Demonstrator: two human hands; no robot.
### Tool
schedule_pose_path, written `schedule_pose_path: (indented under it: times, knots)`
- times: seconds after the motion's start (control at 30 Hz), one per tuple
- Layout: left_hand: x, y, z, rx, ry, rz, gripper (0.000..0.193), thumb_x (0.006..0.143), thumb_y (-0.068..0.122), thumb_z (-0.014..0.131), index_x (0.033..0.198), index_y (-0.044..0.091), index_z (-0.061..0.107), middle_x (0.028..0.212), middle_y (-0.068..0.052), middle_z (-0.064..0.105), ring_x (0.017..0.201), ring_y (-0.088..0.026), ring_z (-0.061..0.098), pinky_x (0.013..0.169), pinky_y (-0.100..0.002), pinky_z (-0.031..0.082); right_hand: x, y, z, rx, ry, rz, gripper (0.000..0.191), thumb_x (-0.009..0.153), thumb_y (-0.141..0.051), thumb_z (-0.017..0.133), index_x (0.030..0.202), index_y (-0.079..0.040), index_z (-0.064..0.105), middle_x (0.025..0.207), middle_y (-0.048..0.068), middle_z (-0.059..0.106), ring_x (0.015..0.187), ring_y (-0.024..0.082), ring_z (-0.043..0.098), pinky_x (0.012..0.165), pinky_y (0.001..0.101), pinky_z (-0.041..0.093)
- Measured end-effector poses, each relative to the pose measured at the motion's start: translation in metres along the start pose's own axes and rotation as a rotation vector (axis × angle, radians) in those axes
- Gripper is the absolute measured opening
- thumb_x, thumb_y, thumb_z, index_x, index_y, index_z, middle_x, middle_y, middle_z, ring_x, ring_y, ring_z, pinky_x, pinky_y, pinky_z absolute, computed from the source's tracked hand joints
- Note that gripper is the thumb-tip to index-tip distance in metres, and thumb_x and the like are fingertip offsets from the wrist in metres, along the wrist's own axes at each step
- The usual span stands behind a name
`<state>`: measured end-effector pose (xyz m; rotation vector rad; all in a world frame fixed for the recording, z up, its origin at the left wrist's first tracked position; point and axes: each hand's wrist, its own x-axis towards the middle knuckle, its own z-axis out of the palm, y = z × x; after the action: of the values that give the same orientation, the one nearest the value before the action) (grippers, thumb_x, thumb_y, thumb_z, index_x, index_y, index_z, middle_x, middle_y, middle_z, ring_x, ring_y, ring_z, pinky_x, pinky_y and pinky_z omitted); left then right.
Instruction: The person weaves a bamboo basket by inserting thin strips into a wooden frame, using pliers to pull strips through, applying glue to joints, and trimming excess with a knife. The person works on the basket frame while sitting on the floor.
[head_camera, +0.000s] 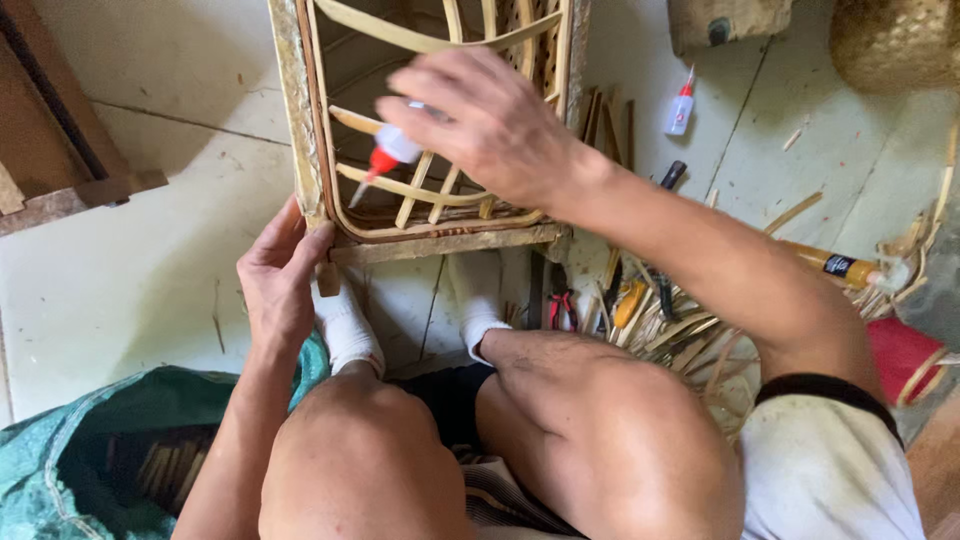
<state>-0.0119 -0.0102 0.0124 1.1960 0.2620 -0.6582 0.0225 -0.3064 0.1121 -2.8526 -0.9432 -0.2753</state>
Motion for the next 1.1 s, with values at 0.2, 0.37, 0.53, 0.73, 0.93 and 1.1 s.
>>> schedule_pose_path:
  times: [0.2, 0.37, 0.53, 0.73, 0.93, 1.1]
  knots:
    - [0.002, 0.006, 0.01, -0.004, 0.04, 0.02, 0.053, 0.096, 0.0, 0.07, 0.146, -0.005, 0.055, 0.141, -0.014, 0.065, 0.126, -0.017, 0.063, 0.11, -0.031, 0.05, 0.04, 0.022, 0.015, 0.094, 0.042, -0.241, 0.021, 0.102, -0.009, 0.063, 0.122, -0.004, 0.064, 0.124, 0.008, 0.061, 0.125, 0.025, 0.057, 0.11, 0.0396, 0.048]
    - [0.004, 0.009, 0.01, -0.04, 0.02, 0.019, 0.054, 0.095, -0.001, 0.07, 0.146, -0.006, 0.054, 0.142, -0.014, 0.064, 0.127, -0.017, 0.062, 0.111, -0.032, 0.05, 0.051, 0.023, 0.02, 0.049, 0.04, -0.307, 0.021, 0.102, -0.009, 0.064, 0.122, -0.003, 0.064, 0.124, 0.008, 0.06, 0.122, 0.022, 0.057, 0.113, 0.0384, 0.045]
    - [0.005, 0.012, 0.009, -0.02, 0.014, -0.003, 0.055, 0.094, -0.001, 0.07, 0.146, -0.006, 0.054, 0.142, -0.015, 0.063, 0.129, -0.018, 0.062, 0.112, -0.032, 0.049, 0.053, 0.018, 0.028, -0.074, 0.056, -0.373, 0.015, 0.103, -0.008, 0.067, 0.118, -0.003, 0.067, 0.121, 0.005, 0.061, 0.12, 0.021, 0.056, 0.112, 0.0356, 0.042]
    - [0.006, 0.014, 0.005, 0.007, 0.003, -0.006, 0.055, 0.092, -0.001, 0.072, 0.145, -0.007, 0.055, 0.145, -0.016, 0.062, 0.134, -0.02, 0.059, 0.114, -0.033, 0.047, 0.068, 0.045, 0.029, -0.11, 0.051, -0.408, 0.012, 0.101, -0.008, 0.065, 0.112, -0.005, 0.066, 0.12, 0.005, 0.061, 0.119, 0.019, 0.057, 0.111, 0.0342, 0.046]
    - [0.009, 0.017, 0.002, 0.027, 0.004, -0.035, 0.057, 0.09, 0.001, 0.073, 0.144, -0.006, 0.055, 0.144, -0.016, 0.063, 0.136, -0.021, 0.058, 0.115, -0.034, 0.046, 0.075, 0.08, 0.012, -0.157, 0.041, -0.311, 0.021, 0.099, -0.009, 0.064, 0.119, -0.006, 0.067, 0.122, 0.002, 0.061, 0.116, 0.016, 0.058, 0.101, 0.0286, 0.049]
    - [0.009, 0.02, 0.002, 0.035, 0.012, -0.066, 0.058, 0.089, 0.001, 0.073, 0.144, -0.005, 0.055, 0.144, -0.016, 0.062, 0.138, -0.022, 0.057, 0.115, -0.035, 0.046, 0.083, 0.074, 0.019, -0.116, 0.11, -0.361, 0.014, 0.1, -0.01, 0.065, 0.114, -0.006, 0.065, 0.118, 0.002, 0.059, 0.117, 0.018, 0.057, 0.107, 0.0341, 0.048]
